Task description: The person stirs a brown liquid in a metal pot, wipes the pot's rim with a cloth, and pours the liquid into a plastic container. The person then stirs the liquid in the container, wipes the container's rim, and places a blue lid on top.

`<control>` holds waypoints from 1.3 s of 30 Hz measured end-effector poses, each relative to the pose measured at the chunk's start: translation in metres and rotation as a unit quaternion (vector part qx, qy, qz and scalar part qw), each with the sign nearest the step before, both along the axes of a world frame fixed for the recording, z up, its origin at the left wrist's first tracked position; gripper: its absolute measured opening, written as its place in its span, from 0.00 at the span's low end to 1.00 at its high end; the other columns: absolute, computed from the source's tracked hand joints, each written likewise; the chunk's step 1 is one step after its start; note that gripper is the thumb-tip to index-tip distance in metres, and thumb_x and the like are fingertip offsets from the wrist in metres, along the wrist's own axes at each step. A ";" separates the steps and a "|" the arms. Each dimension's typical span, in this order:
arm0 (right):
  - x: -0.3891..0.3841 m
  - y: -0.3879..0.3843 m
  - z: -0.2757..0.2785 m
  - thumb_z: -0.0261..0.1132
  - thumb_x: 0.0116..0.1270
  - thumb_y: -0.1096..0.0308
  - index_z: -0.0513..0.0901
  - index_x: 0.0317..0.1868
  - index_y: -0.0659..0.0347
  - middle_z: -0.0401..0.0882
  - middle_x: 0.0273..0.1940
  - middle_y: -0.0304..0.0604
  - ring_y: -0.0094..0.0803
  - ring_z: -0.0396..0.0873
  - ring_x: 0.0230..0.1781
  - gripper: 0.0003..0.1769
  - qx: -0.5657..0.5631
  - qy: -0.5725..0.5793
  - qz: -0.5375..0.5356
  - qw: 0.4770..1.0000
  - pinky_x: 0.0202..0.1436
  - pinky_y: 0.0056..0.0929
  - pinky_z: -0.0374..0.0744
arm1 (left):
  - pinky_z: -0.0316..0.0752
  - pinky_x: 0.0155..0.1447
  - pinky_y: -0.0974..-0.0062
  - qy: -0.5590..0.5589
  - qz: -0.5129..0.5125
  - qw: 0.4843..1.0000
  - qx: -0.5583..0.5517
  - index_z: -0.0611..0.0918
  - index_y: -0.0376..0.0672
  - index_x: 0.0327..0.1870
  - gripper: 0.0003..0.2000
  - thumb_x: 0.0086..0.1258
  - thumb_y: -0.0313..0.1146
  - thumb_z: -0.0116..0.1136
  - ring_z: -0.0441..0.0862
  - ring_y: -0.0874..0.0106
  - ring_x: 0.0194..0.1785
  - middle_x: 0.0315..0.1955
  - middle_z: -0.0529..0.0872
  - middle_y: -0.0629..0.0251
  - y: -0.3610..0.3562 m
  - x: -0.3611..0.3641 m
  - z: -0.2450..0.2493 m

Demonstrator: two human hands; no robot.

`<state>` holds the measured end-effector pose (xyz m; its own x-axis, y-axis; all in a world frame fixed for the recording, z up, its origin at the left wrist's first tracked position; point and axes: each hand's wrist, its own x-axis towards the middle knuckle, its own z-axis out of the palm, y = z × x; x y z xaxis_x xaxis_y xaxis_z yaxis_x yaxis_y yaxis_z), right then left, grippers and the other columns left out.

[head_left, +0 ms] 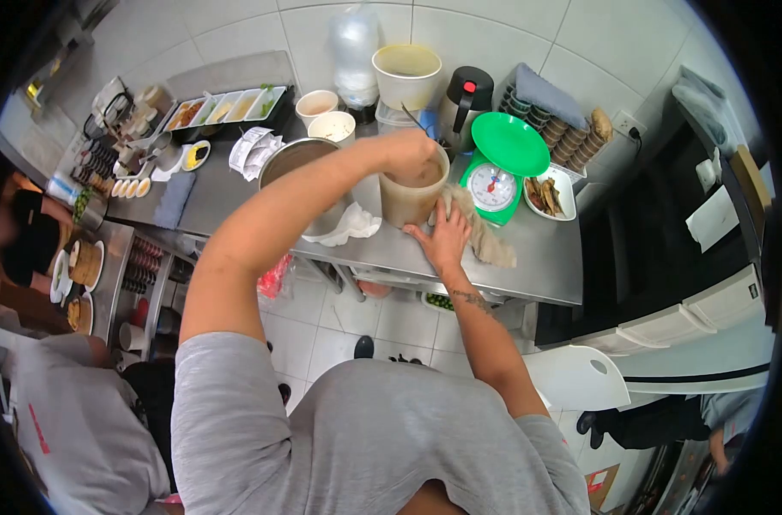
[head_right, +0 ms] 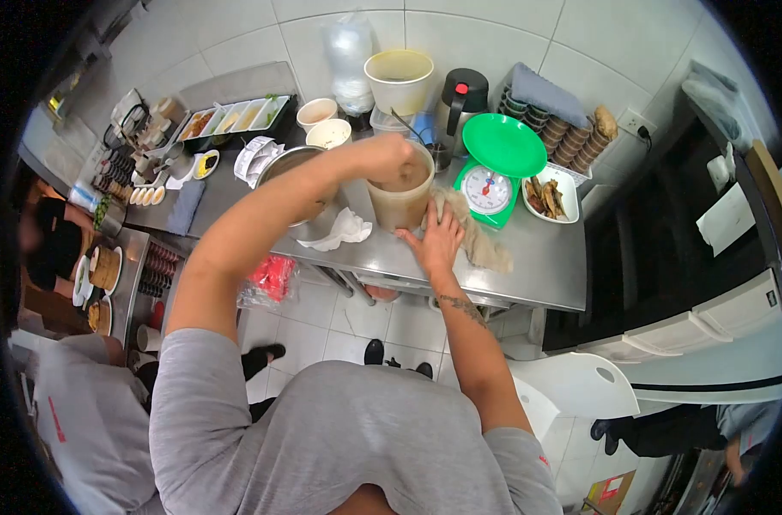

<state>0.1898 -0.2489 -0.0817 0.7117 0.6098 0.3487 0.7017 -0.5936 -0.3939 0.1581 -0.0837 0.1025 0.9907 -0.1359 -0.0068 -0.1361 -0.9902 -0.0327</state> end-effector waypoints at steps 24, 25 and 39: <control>0.048 -0.063 0.040 0.55 0.66 0.75 0.72 0.56 0.68 0.76 0.49 0.45 0.32 0.73 0.53 0.18 0.511 0.505 0.042 0.694 0.56 0.29 0.71 | 0.74 0.41 0.60 -0.271 0.039 0.959 -0.069 0.71 0.39 0.45 0.17 0.53 0.20 0.53 0.78 0.52 0.41 0.36 0.76 0.51 -0.031 0.017 0.006; 0.046 -0.067 0.045 0.55 0.66 0.75 0.71 0.57 0.67 0.76 0.49 0.46 0.32 0.74 0.52 0.18 0.545 0.531 0.054 0.647 0.56 0.29 0.72 | 0.75 0.41 0.60 -0.272 0.043 0.957 -0.095 0.71 0.38 0.46 0.18 0.52 0.20 0.54 0.77 0.53 0.41 0.37 0.74 0.51 -0.044 0.014 0.003; 0.036 -0.083 0.035 0.58 0.67 0.68 0.75 0.42 0.65 0.75 0.36 0.37 0.21 0.73 0.35 0.08 0.505 0.436 0.033 0.744 0.39 0.21 0.71 | 0.75 0.36 0.57 -0.207 0.119 0.932 -0.272 0.76 0.40 0.36 0.08 0.62 0.34 0.53 0.80 0.54 0.34 0.35 0.79 0.52 -0.157 -0.011 -0.109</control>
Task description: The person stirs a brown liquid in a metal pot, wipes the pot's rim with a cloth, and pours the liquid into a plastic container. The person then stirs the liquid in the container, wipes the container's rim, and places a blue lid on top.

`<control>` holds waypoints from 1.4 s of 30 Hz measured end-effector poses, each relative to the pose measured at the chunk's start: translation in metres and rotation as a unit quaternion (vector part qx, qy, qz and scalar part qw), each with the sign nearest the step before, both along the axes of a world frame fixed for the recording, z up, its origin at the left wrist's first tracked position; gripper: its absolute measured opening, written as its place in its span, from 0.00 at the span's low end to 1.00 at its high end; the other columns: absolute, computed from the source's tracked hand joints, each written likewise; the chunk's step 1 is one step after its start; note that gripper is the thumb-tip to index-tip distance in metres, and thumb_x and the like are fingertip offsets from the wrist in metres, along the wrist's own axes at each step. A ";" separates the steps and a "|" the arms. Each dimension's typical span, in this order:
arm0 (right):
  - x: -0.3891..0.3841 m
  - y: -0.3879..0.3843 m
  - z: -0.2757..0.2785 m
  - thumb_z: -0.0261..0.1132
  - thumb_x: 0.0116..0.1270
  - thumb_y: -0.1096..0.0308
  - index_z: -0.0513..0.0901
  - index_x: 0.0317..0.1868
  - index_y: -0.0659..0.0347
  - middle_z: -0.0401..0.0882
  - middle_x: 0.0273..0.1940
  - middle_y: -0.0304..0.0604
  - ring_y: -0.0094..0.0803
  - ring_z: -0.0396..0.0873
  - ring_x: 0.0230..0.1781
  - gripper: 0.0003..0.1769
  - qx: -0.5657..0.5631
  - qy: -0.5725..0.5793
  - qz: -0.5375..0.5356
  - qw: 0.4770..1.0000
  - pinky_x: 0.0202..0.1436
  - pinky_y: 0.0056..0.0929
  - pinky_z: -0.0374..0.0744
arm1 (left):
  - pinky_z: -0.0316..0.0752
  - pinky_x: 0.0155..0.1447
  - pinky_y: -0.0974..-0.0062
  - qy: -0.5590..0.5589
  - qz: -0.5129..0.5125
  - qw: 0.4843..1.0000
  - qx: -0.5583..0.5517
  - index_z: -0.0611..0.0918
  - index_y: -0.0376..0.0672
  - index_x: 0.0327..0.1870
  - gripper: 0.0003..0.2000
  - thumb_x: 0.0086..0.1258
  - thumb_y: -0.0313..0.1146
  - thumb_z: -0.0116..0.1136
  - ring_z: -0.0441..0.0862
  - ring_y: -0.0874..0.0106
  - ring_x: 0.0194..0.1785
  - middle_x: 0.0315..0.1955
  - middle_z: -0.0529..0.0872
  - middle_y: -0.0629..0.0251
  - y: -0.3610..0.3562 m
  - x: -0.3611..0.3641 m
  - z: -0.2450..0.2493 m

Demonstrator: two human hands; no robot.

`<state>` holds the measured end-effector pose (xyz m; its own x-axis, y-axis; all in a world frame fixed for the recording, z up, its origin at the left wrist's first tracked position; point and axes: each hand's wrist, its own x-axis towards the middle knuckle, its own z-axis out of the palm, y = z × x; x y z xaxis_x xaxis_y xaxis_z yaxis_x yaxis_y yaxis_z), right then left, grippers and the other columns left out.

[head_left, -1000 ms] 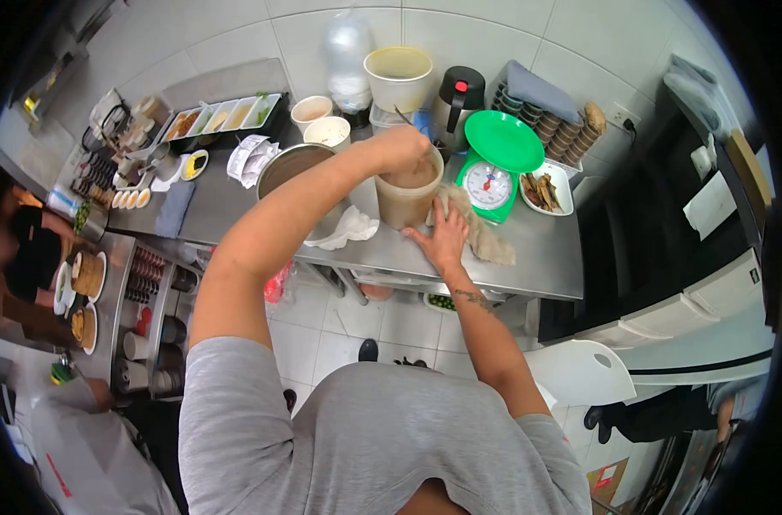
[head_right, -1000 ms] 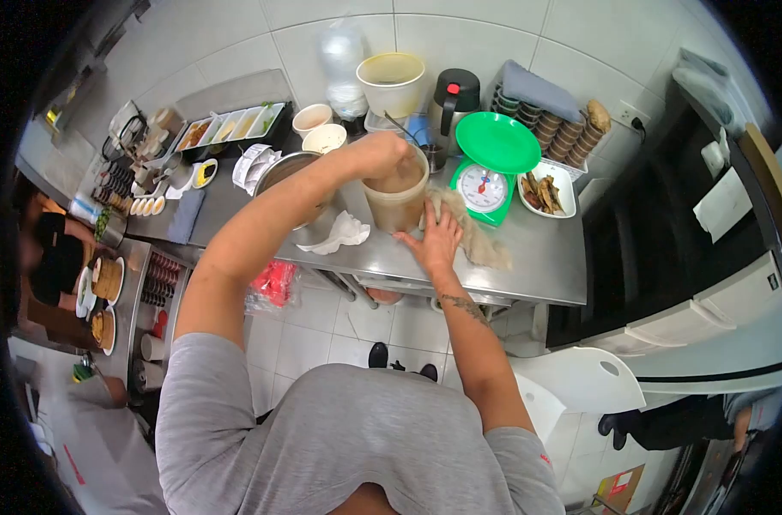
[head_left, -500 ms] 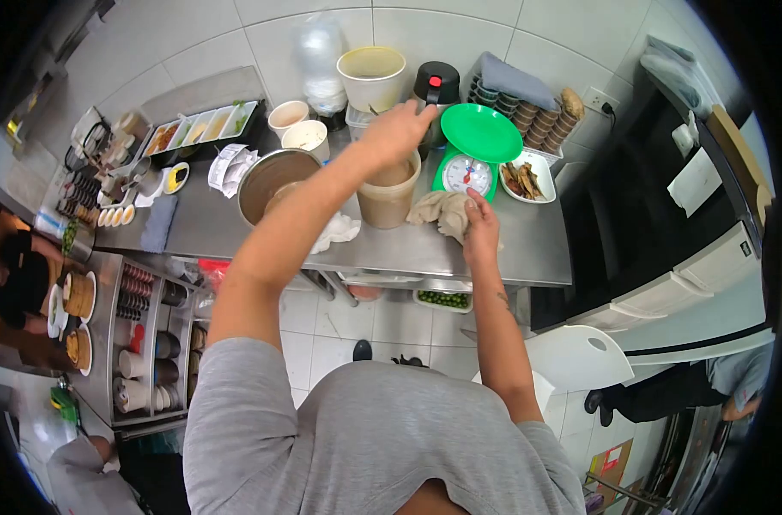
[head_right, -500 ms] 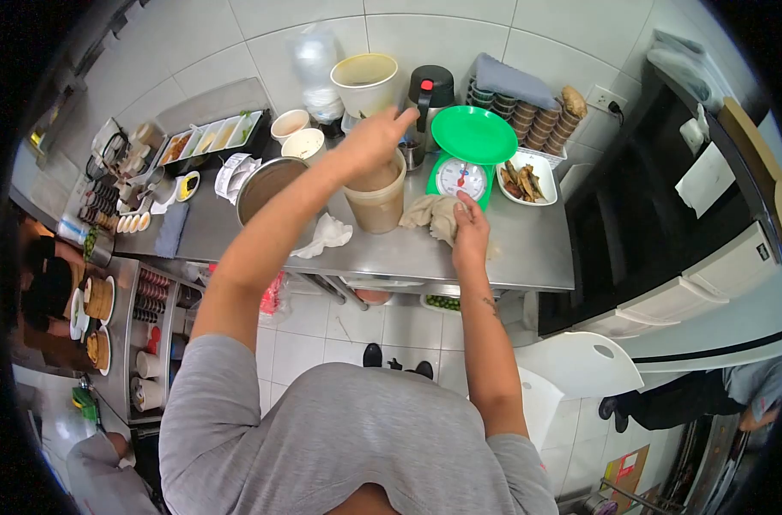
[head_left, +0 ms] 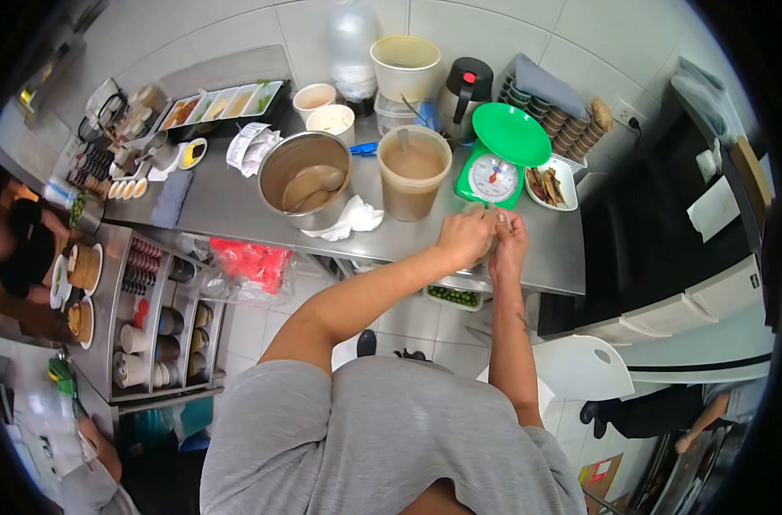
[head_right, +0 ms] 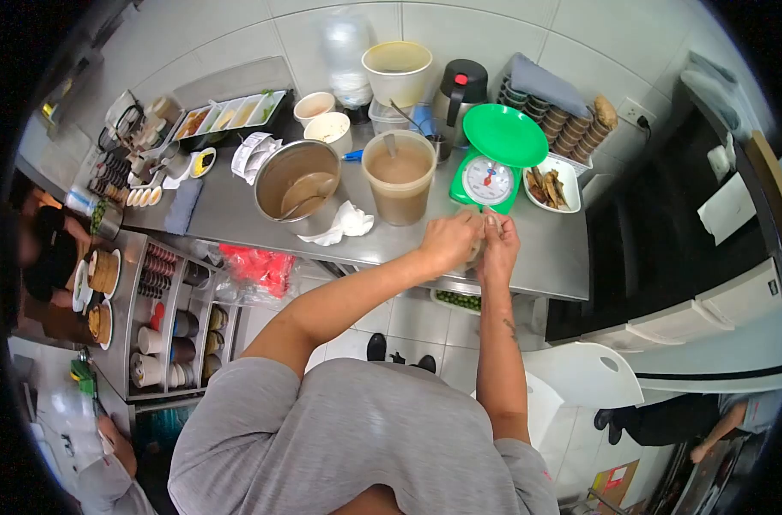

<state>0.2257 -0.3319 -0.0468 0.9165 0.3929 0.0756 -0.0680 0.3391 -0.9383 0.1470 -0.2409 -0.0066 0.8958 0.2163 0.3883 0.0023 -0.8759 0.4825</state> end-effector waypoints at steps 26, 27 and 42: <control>-0.122 0.153 0.026 0.55 0.63 0.66 0.61 0.65 0.62 0.67 0.51 0.48 0.32 0.75 0.44 0.30 -0.189 -0.016 0.292 0.938 0.43 0.26 0.75 | 0.74 0.50 0.60 0.108 0.425 0.896 -0.067 0.78 0.41 0.47 0.15 0.66 0.39 0.46 0.81 0.53 0.44 0.40 0.82 0.45 0.393 -0.161 -0.094; -0.121 0.151 0.020 0.57 0.61 0.67 0.61 0.65 0.62 0.66 0.52 0.48 0.33 0.74 0.44 0.31 -0.209 -0.055 0.298 0.930 0.43 0.27 0.74 | 0.73 0.53 0.59 0.121 0.468 0.875 -0.035 0.77 0.41 0.48 0.15 0.67 0.38 0.43 0.80 0.52 0.47 0.43 0.81 0.43 0.389 -0.156 -0.093; -0.139 0.136 0.014 0.67 0.55 0.70 0.62 0.66 0.55 0.64 0.55 0.50 0.37 0.73 0.44 0.38 -0.275 -0.219 0.234 0.907 0.48 0.31 0.75 | 0.73 0.41 0.55 -0.029 0.452 0.892 -0.004 0.71 0.39 0.43 0.12 0.59 0.30 0.53 0.80 0.50 0.40 0.36 0.81 0.48 0.347 -0.201 0.010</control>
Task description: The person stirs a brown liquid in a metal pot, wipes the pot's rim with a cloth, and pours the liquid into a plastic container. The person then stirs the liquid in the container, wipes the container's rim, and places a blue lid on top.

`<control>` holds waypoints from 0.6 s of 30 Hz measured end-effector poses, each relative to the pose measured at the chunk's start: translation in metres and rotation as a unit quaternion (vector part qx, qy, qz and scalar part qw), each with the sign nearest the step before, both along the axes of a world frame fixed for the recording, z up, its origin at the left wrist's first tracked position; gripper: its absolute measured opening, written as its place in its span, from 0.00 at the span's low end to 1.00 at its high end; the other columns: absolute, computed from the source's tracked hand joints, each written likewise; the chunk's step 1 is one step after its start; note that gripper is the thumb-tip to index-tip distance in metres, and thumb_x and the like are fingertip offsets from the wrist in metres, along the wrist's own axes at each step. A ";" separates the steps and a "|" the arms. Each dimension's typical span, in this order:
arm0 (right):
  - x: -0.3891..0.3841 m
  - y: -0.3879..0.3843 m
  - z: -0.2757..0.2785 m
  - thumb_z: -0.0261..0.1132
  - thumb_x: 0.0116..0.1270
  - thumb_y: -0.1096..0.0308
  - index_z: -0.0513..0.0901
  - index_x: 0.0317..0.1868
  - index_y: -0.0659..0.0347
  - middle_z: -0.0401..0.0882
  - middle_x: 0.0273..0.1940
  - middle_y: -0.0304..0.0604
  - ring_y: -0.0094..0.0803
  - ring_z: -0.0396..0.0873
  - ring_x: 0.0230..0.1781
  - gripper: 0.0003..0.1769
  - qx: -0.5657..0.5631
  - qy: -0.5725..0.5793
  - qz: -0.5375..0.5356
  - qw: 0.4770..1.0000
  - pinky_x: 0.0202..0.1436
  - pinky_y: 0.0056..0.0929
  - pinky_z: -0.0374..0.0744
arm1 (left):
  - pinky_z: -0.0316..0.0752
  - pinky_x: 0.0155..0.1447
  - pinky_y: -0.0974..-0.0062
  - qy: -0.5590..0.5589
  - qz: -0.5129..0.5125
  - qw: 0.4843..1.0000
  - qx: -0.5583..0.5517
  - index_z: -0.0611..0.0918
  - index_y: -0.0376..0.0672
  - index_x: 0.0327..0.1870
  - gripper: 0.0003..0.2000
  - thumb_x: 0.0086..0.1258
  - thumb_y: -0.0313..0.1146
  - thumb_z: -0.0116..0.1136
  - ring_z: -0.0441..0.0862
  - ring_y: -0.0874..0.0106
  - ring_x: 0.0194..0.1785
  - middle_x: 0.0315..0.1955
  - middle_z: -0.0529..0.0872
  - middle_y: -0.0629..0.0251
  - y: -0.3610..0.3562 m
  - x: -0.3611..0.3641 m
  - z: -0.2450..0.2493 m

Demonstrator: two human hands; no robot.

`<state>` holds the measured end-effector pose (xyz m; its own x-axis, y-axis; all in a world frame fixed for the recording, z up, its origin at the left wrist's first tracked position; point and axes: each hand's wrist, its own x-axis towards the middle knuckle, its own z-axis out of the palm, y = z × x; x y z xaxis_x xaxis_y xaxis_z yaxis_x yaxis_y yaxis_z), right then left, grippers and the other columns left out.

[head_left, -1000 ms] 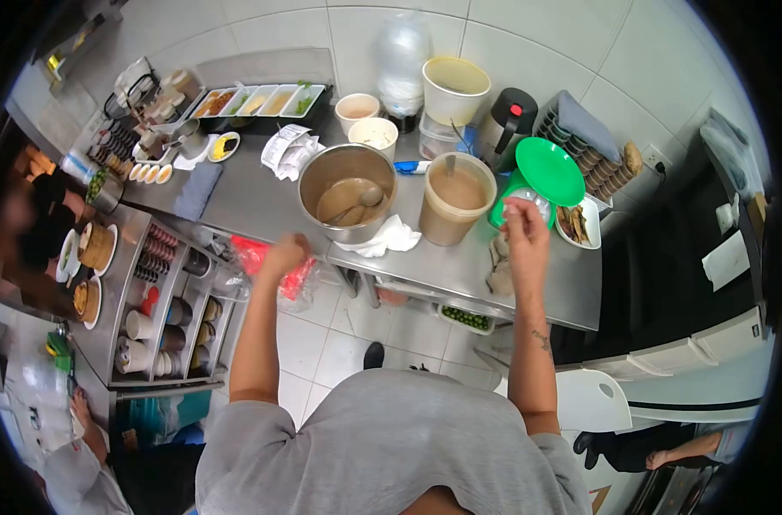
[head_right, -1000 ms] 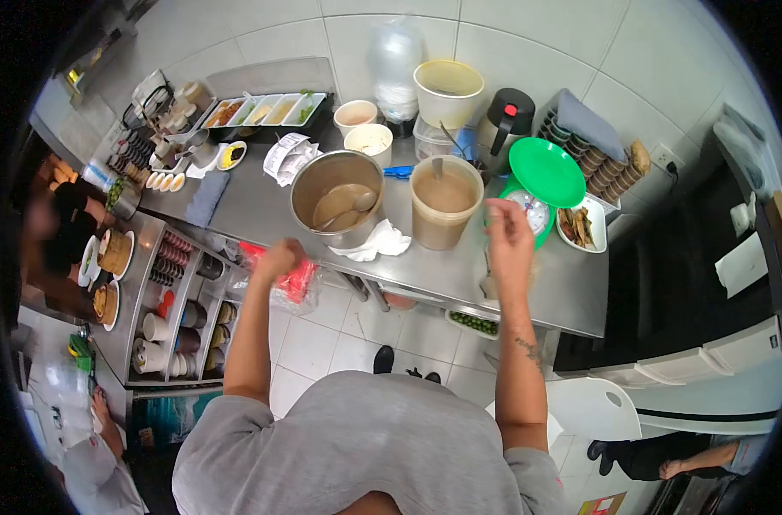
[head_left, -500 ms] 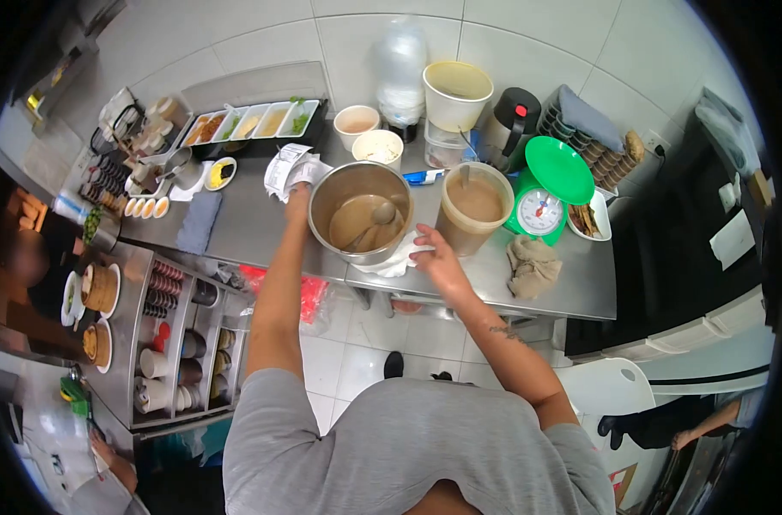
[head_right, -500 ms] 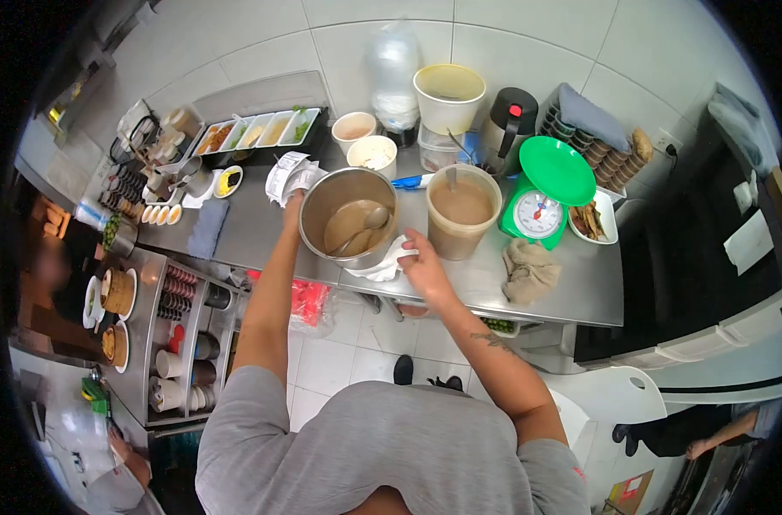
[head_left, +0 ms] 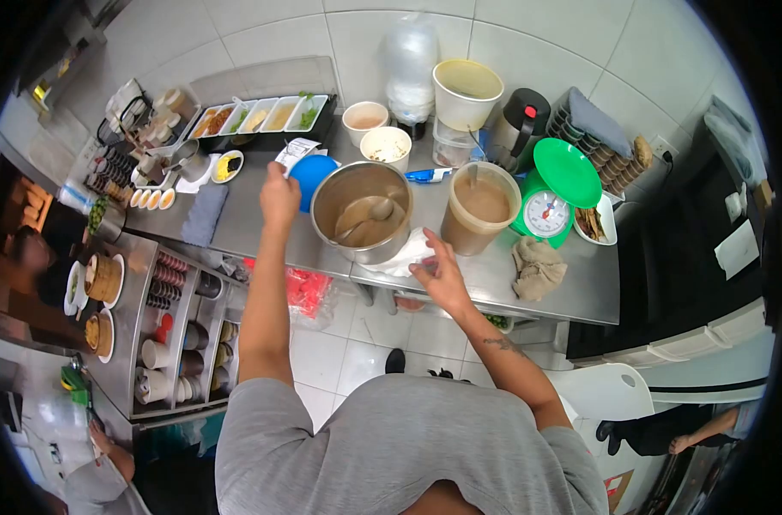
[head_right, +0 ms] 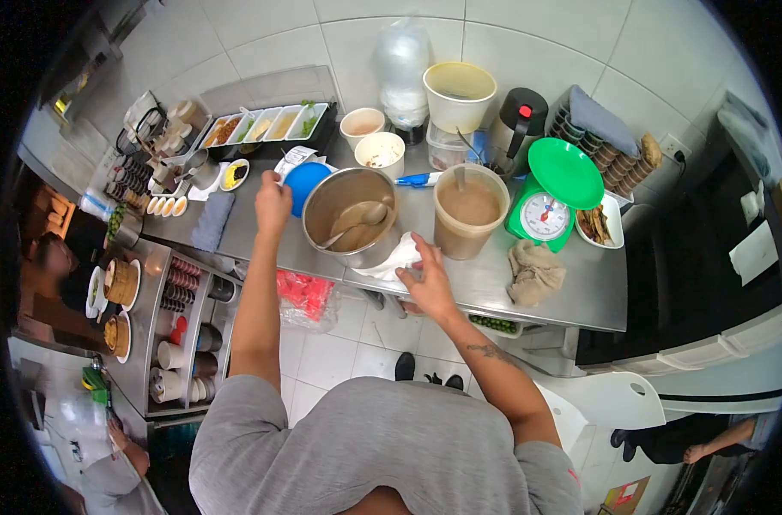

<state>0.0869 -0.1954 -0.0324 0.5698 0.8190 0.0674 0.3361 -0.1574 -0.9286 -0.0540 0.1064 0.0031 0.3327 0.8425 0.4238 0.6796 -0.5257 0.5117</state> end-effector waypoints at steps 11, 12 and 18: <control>0.057 -0.079 -0.038 0.68 0.54 0.71 0.64 0.64 0.60 0.71 0.48 0.45 0.28 0.72 0.38 0.36 0.066 0.031 -0.124 0.990 0.42 0.26 0.74 | 0.73 0.35 0.69 -0.130 -0.256 0.949 0.133 0.74 0.37 0.44 0.11 0.62 0.28 0.56 0.77 0.64 0.32 0.31 0.77 0.57 -0.141 0.076 0.093; 0.061 -0.081 -0.037 0.69 0.53 0.70 0.64 0.64 0.61 0.72 0.48 0.47 0.30 0.72 0.39 0.37 0.070 -0.002 -0.141 0.987 0.43 0.29 0.74 | 0.73 0.38 0.64 -0.113 -0.308 0.939 0.106 0.74 0.37 0.42 0.10 0.61 0.28 0.56 0.77 0.57 0.34 0.33 0.77 0.54 -0.167 0.090 0.096; 0.084 -0.079 -0.002 0.75 0.46 0.62 0.54 0.68 0.60 0.62 0.60 0.54 0.42 0.66 0.56 0.52 0.048 -0.067 -0.130 0.988 0.57 0.37 0.70 | 0.70 0.43 0.65 0.026 -0.489 0.837 0.244 0.74 0.40 0.39 0.12 0.54 0.28 0.61 0.73 0.59 0.41 0.36 0.75 0.57 -0.220 0.137 0.076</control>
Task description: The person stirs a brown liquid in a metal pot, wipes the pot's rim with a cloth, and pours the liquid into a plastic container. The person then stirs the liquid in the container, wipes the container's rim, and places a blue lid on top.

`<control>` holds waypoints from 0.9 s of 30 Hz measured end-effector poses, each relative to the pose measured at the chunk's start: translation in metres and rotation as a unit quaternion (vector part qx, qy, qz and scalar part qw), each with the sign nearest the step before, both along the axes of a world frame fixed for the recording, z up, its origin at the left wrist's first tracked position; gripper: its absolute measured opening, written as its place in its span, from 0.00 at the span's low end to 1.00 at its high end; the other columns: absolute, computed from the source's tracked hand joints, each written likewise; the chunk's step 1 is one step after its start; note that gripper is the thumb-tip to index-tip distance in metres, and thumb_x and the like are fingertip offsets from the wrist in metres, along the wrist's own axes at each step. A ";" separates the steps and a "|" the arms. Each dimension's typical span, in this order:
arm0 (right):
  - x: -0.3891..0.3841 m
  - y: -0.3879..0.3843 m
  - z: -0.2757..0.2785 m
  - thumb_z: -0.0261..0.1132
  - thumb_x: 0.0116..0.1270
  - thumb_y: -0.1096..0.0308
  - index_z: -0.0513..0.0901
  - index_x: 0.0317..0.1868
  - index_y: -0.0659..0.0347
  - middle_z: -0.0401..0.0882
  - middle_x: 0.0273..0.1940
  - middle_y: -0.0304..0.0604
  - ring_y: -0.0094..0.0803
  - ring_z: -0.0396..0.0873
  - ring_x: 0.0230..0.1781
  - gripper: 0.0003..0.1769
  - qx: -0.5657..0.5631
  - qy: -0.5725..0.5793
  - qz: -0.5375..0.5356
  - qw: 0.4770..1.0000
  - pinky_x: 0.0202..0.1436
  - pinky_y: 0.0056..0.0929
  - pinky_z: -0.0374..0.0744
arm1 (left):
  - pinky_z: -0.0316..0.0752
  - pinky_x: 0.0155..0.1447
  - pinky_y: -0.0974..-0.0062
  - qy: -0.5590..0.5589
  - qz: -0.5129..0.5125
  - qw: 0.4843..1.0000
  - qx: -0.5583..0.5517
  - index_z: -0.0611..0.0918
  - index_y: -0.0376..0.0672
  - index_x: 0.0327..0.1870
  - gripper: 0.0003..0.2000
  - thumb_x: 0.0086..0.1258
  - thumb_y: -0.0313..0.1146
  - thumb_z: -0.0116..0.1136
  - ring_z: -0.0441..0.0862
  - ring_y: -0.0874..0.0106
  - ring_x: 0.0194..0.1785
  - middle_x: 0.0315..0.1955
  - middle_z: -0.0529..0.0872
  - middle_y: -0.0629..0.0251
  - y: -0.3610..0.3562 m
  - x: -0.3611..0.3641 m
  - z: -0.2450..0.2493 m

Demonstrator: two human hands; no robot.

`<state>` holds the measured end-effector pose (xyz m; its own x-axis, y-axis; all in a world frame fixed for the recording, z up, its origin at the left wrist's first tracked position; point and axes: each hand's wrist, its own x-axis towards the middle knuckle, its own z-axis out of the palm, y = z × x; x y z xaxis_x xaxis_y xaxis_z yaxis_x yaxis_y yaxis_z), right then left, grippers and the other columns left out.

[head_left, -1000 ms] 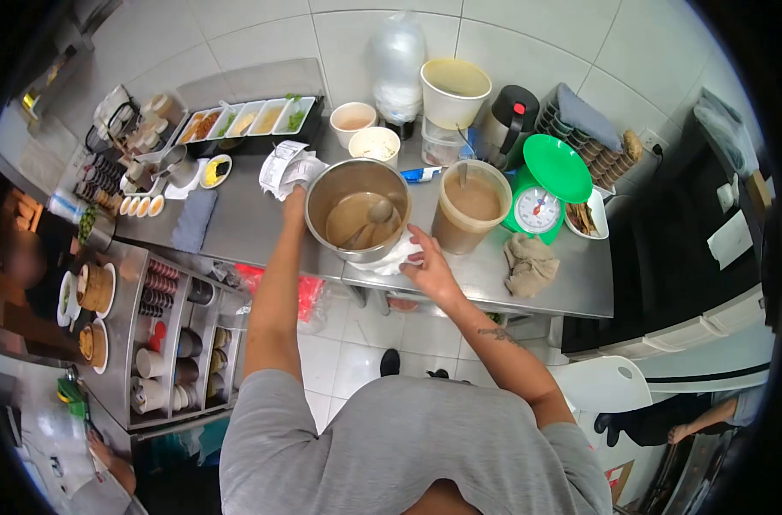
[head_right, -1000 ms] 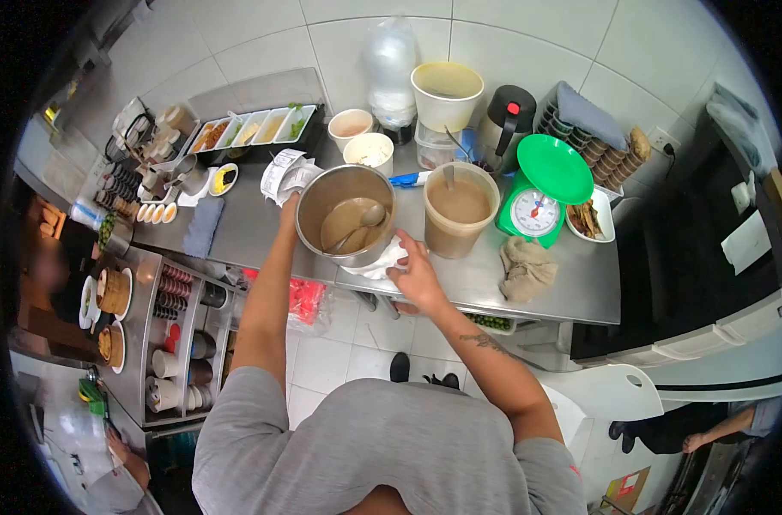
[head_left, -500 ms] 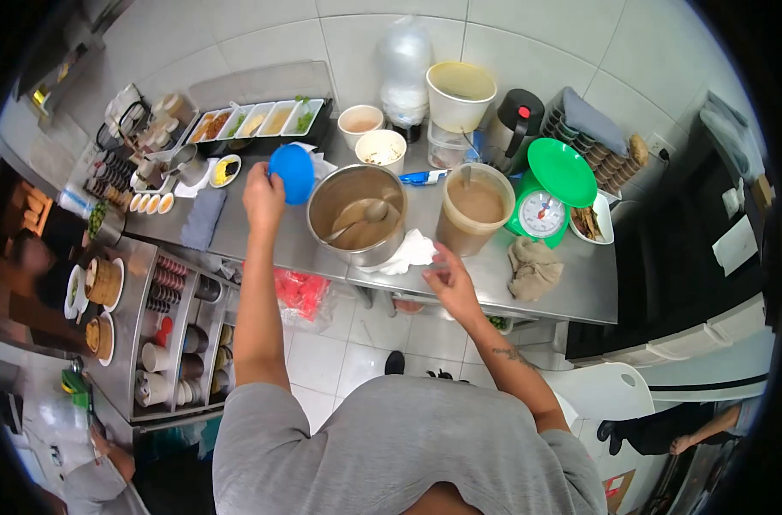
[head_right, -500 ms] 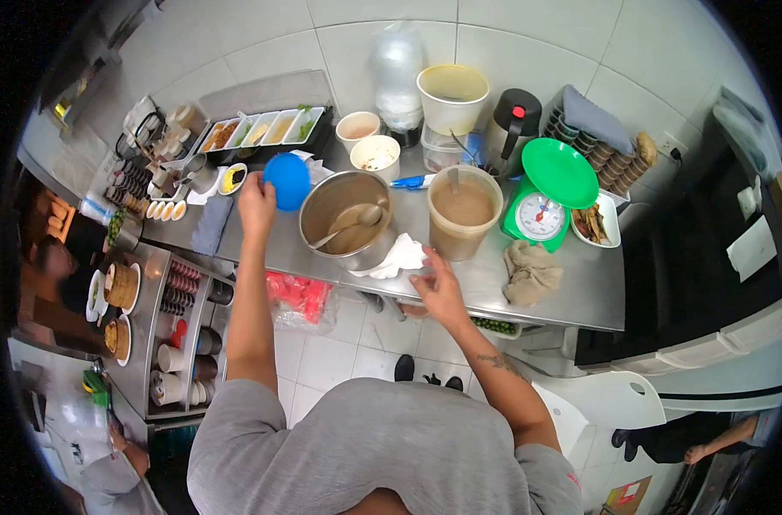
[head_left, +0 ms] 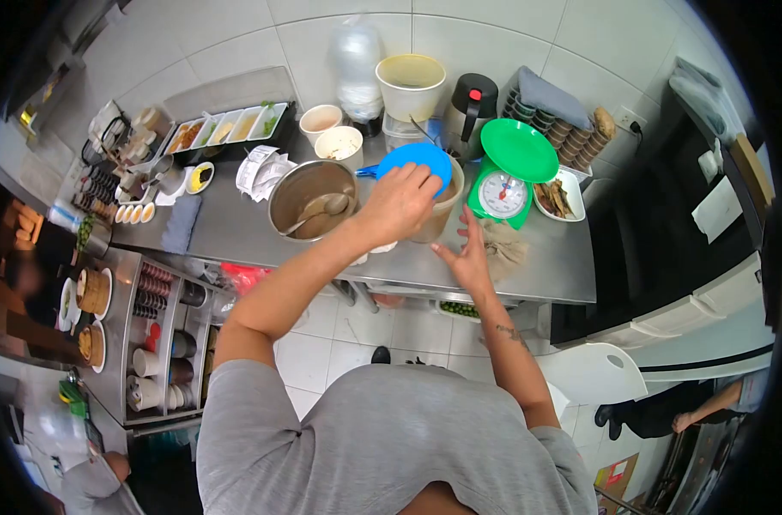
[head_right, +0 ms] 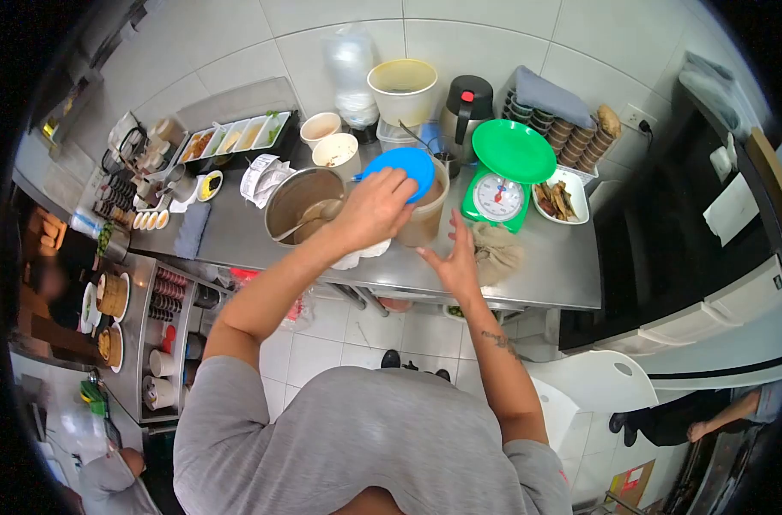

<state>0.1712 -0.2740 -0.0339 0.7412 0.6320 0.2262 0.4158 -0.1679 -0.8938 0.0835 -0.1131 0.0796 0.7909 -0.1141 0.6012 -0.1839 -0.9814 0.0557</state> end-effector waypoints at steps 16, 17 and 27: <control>0.040 0.045 0.013 0.80 0.37 0.60 0.44 0.68 0.64 0.55 0.64 0.52 0.43 0.58 0.65 0.64 0.114 0.067 0.172 0.976 0.67 0.38 0.62 | 0.53 0.60 0.35 0.256 0.169 0.949 -0.075 0.59 0.65 0.69 0.45 0.46 0.69 0.54 0.53 0.46 0.68 0.67 0.56 0.53 0.008 0.052 -0.007; 0.038 0.044 0.009 0.79 0.37 0.60 0.45 0.68 0.64 0.56 0.63 0.52 0.43 0.60 0.64 0.63 0.110 0.024 0.149 0.982 0.66 0.38 0.63 | 0.52 0.60 0.34 0.251 0.216 0.939 -0.088 0.58 0.64 0.69 0.44 0.47 0.68 0.54 0.53 0.46 0.68 0.67 0.56 0.53 -0.004 0.055 -0.009; 0.019 0.036 0.007 0.81 0.30 0.54 0.47 0.67 0.66 0.59 0.63 0.55 0.44 0.61 0.64 0.68 0.075 -0.114 0.027 0.990 0.63 0.42 0.67 | 0.50 0.61 0.33 0.304 0.231 0.920 -0.094 0.55 0.57 0.71 0.49 0.46 0.71 0.53 0.47 0.41 0.69 0.68 0.53 0.50 -0.027 0.052 0.004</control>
<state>0.1906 -0.2383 -0.0274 0.6265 0.6153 0.4784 0.6149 -0.0131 -0.7885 0.1354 -0.1398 0.0835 0.9252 0.3795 0.0074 0.3715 -0.9093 0.1873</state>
